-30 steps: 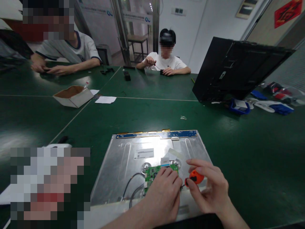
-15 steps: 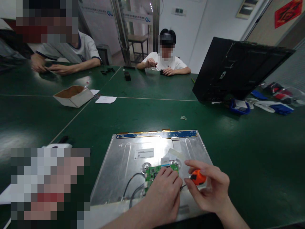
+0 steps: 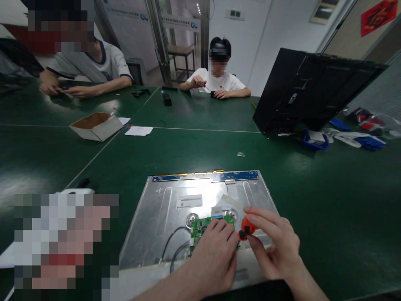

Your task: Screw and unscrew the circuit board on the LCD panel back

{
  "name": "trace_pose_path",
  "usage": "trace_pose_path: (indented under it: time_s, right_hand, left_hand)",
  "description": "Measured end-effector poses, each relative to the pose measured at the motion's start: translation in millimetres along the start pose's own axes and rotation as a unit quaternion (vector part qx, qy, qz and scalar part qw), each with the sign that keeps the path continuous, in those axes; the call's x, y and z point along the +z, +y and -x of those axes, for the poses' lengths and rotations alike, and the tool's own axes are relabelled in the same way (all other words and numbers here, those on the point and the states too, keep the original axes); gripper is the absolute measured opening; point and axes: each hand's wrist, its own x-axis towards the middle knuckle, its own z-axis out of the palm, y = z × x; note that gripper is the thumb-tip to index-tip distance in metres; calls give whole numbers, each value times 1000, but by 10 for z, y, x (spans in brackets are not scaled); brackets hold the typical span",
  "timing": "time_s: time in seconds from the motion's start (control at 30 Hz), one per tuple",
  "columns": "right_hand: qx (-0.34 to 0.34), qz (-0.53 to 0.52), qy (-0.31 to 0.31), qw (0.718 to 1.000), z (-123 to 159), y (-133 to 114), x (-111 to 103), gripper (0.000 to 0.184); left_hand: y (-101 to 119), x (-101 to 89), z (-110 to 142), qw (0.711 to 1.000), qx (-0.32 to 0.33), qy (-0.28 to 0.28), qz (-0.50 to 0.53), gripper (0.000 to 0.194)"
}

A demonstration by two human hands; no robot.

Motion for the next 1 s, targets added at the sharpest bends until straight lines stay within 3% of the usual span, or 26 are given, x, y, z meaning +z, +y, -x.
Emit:
trace_pose_path:
  time_s: [0.2, 0.47, 0.6, 0.87, 1.0]
  right_hand:
    - [27, -76, 61, 995, 16, -16, 47, 45]
    - [-16, 11, 5, 1000, 6, -14, -25, 33]
    - [-26, 5, -7, 1000, 10, -20, -45, 37]
    - [9, -86, 34, 996, -7, -16, 23, 38]
    - [-17, -41, 23, 999, -34, -18, -2, 32]
  left_hand:
    - [-2, -6, 0, 1000, -8, -24, -6, 14]
    - [14, 0, -3, 1000, -5, -7, -5, 19]
    - [5, 10, 1, 1000, 3, 1, 1, 17]
    - [-2, 15, -2, 1000, -8, -22, -10, 12]
    - [5, 18, -2, 1000, -9, -19, -13, 12]
